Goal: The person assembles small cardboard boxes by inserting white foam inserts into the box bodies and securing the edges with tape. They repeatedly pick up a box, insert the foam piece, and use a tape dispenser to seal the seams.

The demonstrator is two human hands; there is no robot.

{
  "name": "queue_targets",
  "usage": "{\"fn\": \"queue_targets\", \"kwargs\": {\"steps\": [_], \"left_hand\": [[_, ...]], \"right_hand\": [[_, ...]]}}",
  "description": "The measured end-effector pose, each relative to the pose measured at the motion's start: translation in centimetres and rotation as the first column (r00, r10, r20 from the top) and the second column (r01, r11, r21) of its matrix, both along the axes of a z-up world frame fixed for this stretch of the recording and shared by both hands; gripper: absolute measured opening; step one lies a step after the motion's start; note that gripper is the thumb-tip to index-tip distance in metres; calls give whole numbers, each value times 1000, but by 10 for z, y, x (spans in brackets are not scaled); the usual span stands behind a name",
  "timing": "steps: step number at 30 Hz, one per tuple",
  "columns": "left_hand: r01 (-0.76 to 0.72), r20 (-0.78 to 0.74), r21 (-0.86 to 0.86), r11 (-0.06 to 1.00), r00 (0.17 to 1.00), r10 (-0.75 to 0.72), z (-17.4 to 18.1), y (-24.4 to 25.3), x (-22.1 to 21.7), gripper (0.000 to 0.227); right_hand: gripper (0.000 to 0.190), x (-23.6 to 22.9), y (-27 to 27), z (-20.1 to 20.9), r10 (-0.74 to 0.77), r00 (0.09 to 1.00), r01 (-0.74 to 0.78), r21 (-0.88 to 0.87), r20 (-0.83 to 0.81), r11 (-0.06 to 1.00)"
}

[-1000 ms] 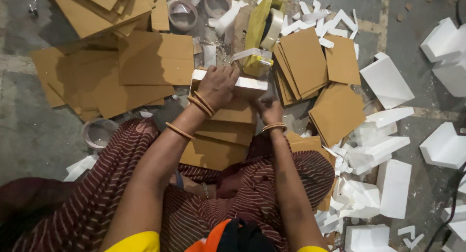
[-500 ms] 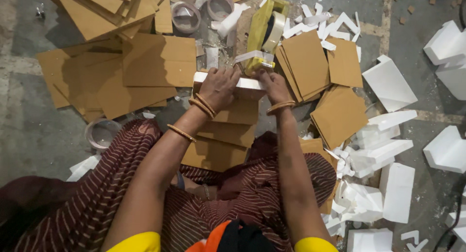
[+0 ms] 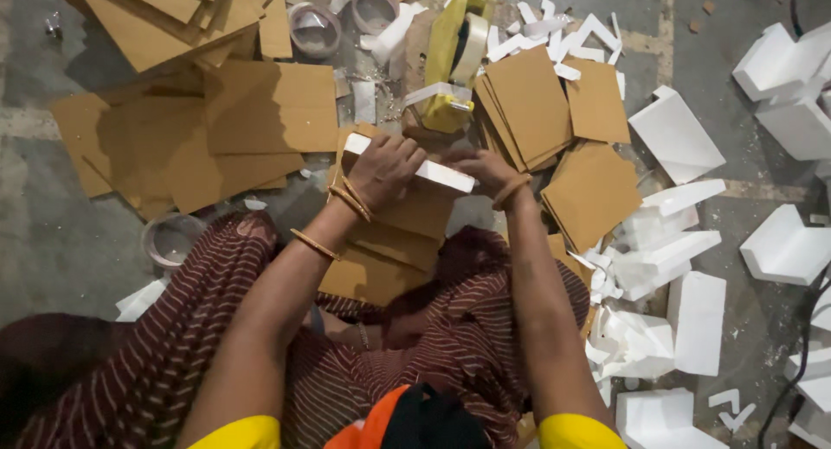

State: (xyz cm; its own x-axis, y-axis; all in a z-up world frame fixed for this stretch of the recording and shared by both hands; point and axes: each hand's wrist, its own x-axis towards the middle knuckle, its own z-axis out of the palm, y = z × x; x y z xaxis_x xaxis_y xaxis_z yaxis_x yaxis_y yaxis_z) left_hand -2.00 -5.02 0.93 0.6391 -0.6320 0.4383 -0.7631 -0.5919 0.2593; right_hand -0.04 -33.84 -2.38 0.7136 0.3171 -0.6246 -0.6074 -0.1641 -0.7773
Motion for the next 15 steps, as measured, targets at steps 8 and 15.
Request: {"fn": "queue_targets", "kwargs": {"steps": [8, 15], "left_hand": [[6, 9, 3, 1000, 1000, -6, -9, -6, -5, 41], [40, -62, 45, 998, 997, -37, -12, -11, 8, 38]], "right_hand": [[40, -17, -7, -27, -19, 951, 212, -607, 308, 766], [53, -79, 28, 44, 412, 632, 152, -627, 656, 764]]}}
